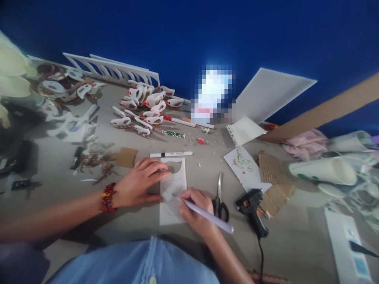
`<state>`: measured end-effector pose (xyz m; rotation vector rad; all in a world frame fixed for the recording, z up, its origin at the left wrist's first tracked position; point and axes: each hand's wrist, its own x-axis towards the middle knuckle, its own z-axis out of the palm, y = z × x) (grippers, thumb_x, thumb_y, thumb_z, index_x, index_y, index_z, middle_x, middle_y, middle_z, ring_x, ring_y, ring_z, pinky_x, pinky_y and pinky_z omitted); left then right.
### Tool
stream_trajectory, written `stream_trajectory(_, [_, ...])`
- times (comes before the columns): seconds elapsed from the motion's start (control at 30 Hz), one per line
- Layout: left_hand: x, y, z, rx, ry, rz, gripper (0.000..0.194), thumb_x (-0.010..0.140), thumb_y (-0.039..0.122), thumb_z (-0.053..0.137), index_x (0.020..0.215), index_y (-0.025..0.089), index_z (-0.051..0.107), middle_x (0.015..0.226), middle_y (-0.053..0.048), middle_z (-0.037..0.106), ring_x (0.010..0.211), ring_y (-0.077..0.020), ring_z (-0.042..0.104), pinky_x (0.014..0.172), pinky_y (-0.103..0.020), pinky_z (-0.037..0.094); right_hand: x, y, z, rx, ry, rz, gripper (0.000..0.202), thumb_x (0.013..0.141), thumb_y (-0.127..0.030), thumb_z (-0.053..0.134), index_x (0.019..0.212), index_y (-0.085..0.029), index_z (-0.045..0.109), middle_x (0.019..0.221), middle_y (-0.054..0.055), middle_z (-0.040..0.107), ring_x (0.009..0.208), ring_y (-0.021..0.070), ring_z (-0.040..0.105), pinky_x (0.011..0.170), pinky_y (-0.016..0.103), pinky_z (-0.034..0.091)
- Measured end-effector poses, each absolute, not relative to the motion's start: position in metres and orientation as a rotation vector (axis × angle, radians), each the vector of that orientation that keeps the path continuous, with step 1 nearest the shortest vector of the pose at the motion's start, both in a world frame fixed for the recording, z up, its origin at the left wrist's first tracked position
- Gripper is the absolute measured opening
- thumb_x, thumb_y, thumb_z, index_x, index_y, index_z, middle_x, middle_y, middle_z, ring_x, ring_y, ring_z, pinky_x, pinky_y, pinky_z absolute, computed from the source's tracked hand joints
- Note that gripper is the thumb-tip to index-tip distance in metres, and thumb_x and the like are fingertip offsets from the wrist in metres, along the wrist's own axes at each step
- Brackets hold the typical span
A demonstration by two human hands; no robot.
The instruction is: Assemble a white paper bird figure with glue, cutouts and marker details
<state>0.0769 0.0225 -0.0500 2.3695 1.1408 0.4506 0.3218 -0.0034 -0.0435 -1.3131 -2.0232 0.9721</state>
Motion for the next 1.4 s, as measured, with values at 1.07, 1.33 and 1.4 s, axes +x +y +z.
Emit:
stream_trajectory(1.07, [0.077, 0.021, -0.049, 2.371, 1.154, 0.450, 0.063, 0.078, 0.064, 0.061, 0.124, 0.021, 0.054, 0.127, -0.010, 0.054, 0.121, -0.0303, 0.043, 0.103, -0.047, 0.032, 0.327, 0.000, -0.043, -1.402, -1.895, 0.984, 0.010, 0.078, -0.020, 0.055, 0.072, -0.019, 0.063, 0.060, -0.001, 0.062, 0.050, 0.0131, 0.056, 0.049, 0.023, 0.042])
stream_trajectory(1.33, [0.077, 0.019, -0.049, 2.389, 1.150, 0.457, 0.064, 0.077, 0.063, 0.062, 0.126, 0.022, 0.053, 0.128, -0.010, 0.053, 0.122, -0.0309, 0.042, 0.104, -0.048, 0.030, 0.330, -0.002, -0.051, -1.411, -1.575, 1.124, 0.010, 0.081, -0.021, 0.056, 0.073, -0.020, 0.063, 0.060, -0.001, 0.062, 0.049, 0.0117, 0.052, 0.046, 0.022, 0.038])
stream_trajectory(1.4, [0.076, 0.019, -0.050, 2.399, 1.148, 0.456, 0.064, 0.077, 0.064, 0.061, 0.125, 0.022, 0.054, 0.129, -0.011, 0.053, 0.122, -0.0314, 0.041, 0.104, -0.048, 0.030, 0.330, -0.003, -0.054, -1.420, -1.388, 1.186, 0.010, 0.086, -0.025, 0.055, 0.081, -0.020, 0.063, 0.060, -0.001, 0.062, 0.045, 0.0101, 0.049, 0.041, 0.020, 0.035])
